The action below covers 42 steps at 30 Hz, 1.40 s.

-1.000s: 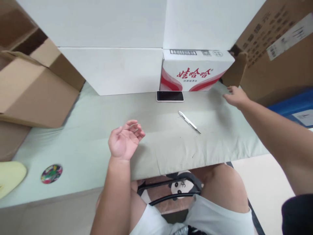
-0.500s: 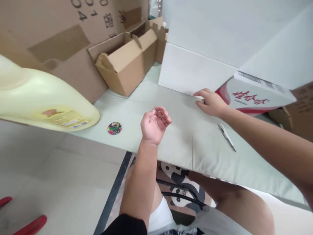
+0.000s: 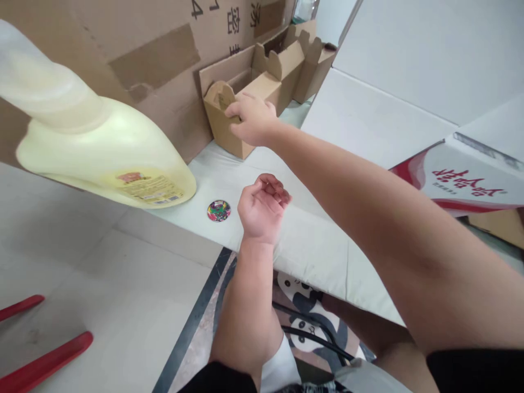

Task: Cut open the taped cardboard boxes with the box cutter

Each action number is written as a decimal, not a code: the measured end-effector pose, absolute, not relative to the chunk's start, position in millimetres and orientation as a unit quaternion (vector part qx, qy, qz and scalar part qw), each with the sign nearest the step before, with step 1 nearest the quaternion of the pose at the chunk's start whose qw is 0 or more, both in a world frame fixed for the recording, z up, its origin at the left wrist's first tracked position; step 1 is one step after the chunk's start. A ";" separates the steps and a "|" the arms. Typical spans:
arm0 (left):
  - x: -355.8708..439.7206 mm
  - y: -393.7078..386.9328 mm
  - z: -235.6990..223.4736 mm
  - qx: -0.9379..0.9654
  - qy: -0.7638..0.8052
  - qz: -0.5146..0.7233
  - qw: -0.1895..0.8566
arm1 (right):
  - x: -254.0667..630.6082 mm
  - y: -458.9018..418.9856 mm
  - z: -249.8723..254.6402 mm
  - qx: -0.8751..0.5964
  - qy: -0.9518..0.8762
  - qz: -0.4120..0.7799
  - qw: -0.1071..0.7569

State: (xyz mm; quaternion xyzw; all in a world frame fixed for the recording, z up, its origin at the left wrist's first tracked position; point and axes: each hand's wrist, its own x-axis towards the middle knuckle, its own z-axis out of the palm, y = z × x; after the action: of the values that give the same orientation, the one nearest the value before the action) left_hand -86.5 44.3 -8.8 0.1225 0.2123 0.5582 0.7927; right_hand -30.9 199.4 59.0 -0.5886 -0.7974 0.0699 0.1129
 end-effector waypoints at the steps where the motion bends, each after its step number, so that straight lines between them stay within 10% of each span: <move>1: -85.8 43.8 -9.0 0.128 0.216 0.574 0.780 | -24.5 195.4 56.0 -0.595 -0.792 0.066 0.120; 11: -82.9 45.2 -15.6 0.225 0.360 0.805 0.414 | 133.1 -11.0 34.4 -0.506 -0.798 0.018 0.326; 25: -14.2 20.8 -1.1 0.722 0.310 0.487 0.381 | 192.1 -201.8 51.1 -0.497 -0.799 0.066 0.332; 42: 53.0 19.6 -5.1 0.556 0.345 0.641 0.402 | 233.7 -197.3 41.7 -0.675 -0.674 0.156 0.257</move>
State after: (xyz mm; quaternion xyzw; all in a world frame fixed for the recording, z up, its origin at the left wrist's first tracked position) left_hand 53.0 19.6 -5.1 0.5563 0.3448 0.6405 0.4017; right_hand 233.7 -197.3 41.7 -0.6748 -0.6739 0.1559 0.2572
